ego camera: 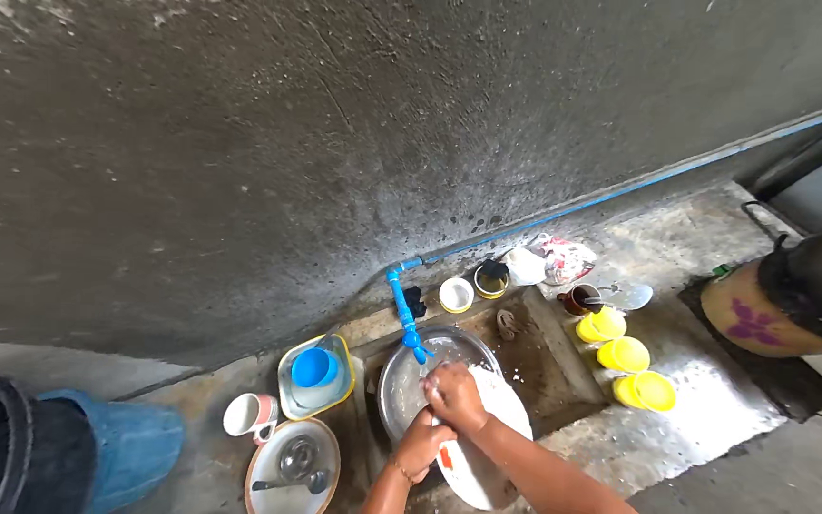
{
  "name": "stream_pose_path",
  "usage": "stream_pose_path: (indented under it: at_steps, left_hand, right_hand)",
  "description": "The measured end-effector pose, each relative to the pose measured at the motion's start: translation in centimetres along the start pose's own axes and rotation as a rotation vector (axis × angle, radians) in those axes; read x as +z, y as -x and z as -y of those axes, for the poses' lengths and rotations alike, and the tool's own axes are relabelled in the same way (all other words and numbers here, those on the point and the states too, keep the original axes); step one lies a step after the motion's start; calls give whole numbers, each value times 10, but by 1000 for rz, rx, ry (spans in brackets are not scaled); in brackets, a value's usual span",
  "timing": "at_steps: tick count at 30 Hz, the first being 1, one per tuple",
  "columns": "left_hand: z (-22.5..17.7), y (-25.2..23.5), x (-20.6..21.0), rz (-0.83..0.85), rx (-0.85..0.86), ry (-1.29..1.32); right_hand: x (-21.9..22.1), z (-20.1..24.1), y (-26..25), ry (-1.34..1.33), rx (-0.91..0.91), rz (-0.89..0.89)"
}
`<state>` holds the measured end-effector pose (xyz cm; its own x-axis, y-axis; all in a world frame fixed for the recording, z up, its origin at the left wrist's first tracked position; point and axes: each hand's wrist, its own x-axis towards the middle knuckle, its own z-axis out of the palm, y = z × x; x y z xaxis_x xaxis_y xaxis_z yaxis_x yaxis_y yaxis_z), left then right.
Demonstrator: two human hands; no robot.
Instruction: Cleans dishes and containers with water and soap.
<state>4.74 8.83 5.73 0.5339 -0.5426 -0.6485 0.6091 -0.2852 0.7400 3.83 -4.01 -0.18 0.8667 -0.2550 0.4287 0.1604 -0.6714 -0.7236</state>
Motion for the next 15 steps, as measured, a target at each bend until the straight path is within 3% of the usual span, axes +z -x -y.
stream_pose_path:
  at_steps: [2, 6, 8, 10, 12, 15]
  left_hand:
    - [6, 2, 1, -22, 69, 23]
    - [20, 12, -6, -162, 118, 52]
    - [18, 15, -8, -226, 117, 79]
    - [15, 18, -7, -253, 99, 124]
    - [12, 17, -3, -238, 120, 143]
    - [10, 17, 2, -170, 211, 95]
  right_hand:
    - [-6, -5, 0, 45, 3, 43]
    - [-48, -58, -4, 216, 582, 232]
    - [-63, -65, -4, 174, 701, 148]
    - [-75, -42, -6, -41, 744, 24]
    - [-74, -6, -4, -274, 629, 18]
    - [-43, 24, 12, -297, 168, 226]
